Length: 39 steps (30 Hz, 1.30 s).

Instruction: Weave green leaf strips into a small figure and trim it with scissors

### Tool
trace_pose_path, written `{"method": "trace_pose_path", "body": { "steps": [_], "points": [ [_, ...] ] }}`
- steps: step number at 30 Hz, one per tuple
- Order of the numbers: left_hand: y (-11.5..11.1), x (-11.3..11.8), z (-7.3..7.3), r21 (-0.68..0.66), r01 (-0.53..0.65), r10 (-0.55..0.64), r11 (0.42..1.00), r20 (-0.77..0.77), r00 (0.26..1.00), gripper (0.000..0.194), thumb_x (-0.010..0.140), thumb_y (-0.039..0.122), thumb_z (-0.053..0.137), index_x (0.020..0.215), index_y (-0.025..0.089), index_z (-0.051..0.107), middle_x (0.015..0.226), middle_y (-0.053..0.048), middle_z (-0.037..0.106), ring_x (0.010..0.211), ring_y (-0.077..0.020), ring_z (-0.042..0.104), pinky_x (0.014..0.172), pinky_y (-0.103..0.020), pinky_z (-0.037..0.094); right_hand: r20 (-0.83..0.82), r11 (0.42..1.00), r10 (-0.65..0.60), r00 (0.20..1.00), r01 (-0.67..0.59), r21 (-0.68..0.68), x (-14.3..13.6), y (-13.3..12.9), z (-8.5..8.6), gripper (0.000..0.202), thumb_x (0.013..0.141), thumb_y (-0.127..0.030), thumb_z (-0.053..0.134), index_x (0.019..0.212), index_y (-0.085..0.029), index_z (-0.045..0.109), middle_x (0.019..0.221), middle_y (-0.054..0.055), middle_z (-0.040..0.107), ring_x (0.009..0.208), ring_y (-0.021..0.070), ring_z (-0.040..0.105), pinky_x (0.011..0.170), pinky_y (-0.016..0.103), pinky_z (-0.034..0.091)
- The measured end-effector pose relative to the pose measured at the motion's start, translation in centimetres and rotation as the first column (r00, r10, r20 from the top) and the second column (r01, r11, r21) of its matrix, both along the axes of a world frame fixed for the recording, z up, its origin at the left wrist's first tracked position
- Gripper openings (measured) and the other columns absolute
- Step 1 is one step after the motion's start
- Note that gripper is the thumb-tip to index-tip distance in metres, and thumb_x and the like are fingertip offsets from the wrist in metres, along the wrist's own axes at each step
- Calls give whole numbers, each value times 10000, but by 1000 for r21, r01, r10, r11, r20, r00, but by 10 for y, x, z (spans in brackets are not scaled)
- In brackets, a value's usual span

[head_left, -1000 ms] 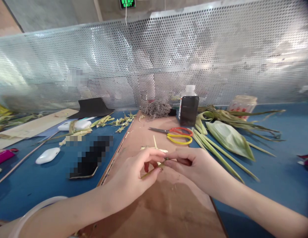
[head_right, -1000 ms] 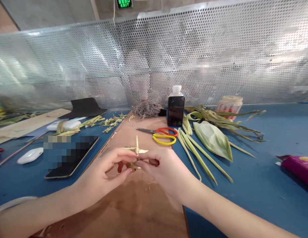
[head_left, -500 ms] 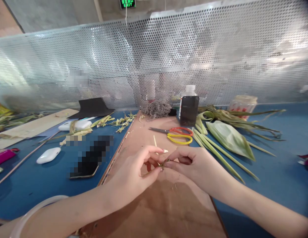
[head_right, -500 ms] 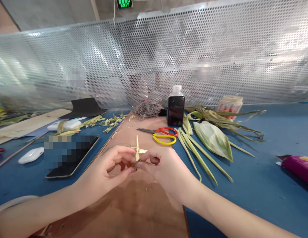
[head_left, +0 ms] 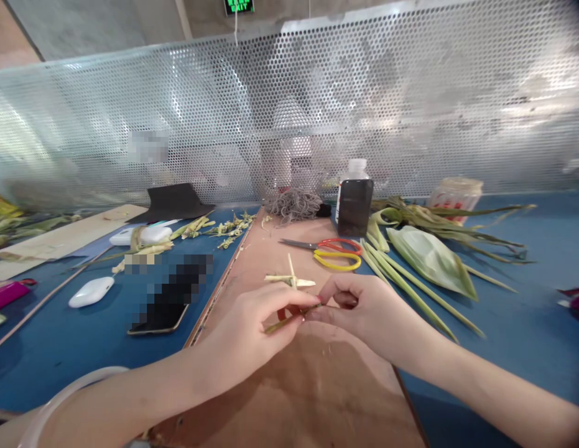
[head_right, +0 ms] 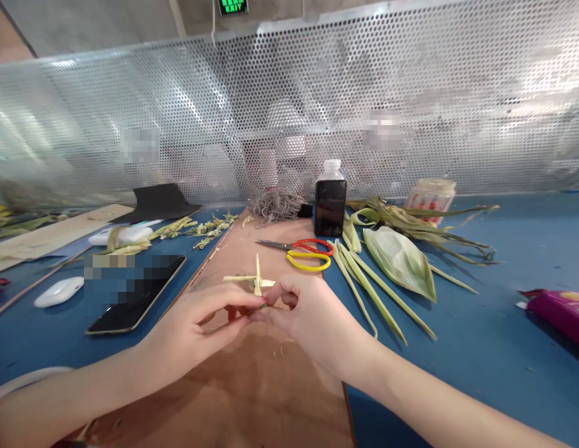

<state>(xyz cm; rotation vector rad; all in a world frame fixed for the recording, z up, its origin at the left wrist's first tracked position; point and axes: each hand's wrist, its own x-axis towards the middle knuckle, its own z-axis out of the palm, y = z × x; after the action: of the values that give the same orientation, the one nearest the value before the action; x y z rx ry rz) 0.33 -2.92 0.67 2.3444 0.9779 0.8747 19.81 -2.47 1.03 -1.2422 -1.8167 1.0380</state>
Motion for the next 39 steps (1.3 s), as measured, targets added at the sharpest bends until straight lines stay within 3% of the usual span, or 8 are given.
{"method": "trace_pose_path", "body": {
  "steps": [6, 9, 12, 15, 20, 29, 35, 39],
  "points": [
    [1, 1, 1, 92, 54, -52, 994, -30, 998, 302, 829, 70, 525, 1080, 219, 603, 988, -12, 643, 871, -114, 591, 778, -236, 479, -121, 991, 54, 991, -68, -119, 1, 7, -6, 201, 705, -364, 692, 693, -175, 627, 533, -67, 403, 499, 76, 303, 465, 224, 226],
    [1, 3, 3, 114, 32, -23, 993, -75, 997, 301, 774, 110, 619, 1057, 207, 585, 928, -3, 633, 756, -109, 564, 698, -235, 476, -263, 956, 73, 962, -143, -256, 0, 8, -6, 245, 650, -376, 744, 667, -172, 610, 606, -38, 523, 536, 76, 378, 484, 221, 247],
    [1, 6, 2, 152, -11, 30, 988, -123, 992, 196, 764, 174, 665, 941, 197, 584, 844, 13, 614, 741, -113, 544, 673, -233, 449, -342, 908, 67, 937, -199, -368, -3, 8, -5, 271, 615, -364, 774, 623, -162, 592, 570, -49, 486, 507, 61, 328, 457, 224, 194],
    [2, 6, 0, 194, -13, 41, 981, -142, 989, 107, 782, 166, 648, 842, 188, 562, 805, 21, 584, 753, -110, 529, 670, -226, 425, -374, 882, 80, 924, -241, -405, -5, 7, -7, 277, 622, -365, 776, 649, -150, 603, 578, -49, 443, 515, 63, 284, 448, 235, 146],
    [4, 6, -4, 237, 13, 18, 971, -129, 992, 171, 750, 58, 621, 839, 181, 543, 808, 27, 566, 732, -96, 512, 656, -213, 412, -398, 850, 80, 914, -272, -452, -6, 4, -9, 292, 644, -379, 770, 685, -144, 602, 578, -54, 380, 523, 68, 222, 456, 251, 105],
    [5, 4, -4, 261, -6, 25, 965, -68, 997, 180, 738, 54, 629, 835, 186, 556, 825, 18, 601, 763, -104, 543, 684, -222, 431, -408, 830, 65, 911, -276, -484, -2, 2, -2, 293, 656, -379, 767, 765, -133, 651, 565, -72, 324, 513, 61, 187, 447, 247, 89],
    [7, 4, -1, 220, -19, 36, 975, -76, 996, 159, 737, 67, 621, 837, 185, 585, 794, 9, 582, 725, -116, 531, 639, -235, 421, -415, 830, 84, 906, -293, -474, 0, 3, -3, 298, 674, -383, 751, 815, -128, 689, 543, -80, 280, 511, 66, 163, 446, 253, 85],
    [7, 4, 1, 34, -81, 83, 996, -61, 995, 149, 770, 136, 610, 900, 210, 614, 805, 12, 577, 661, -108, 512, 589, -235, 416, -416, 842, 59, 907, -269, -468, 0, 6, -4, 238, 675, -345, 744, 781, -137, 700, 538, -76, 331, 489, 56, 177, 438, 249, 90]
  ]
}}
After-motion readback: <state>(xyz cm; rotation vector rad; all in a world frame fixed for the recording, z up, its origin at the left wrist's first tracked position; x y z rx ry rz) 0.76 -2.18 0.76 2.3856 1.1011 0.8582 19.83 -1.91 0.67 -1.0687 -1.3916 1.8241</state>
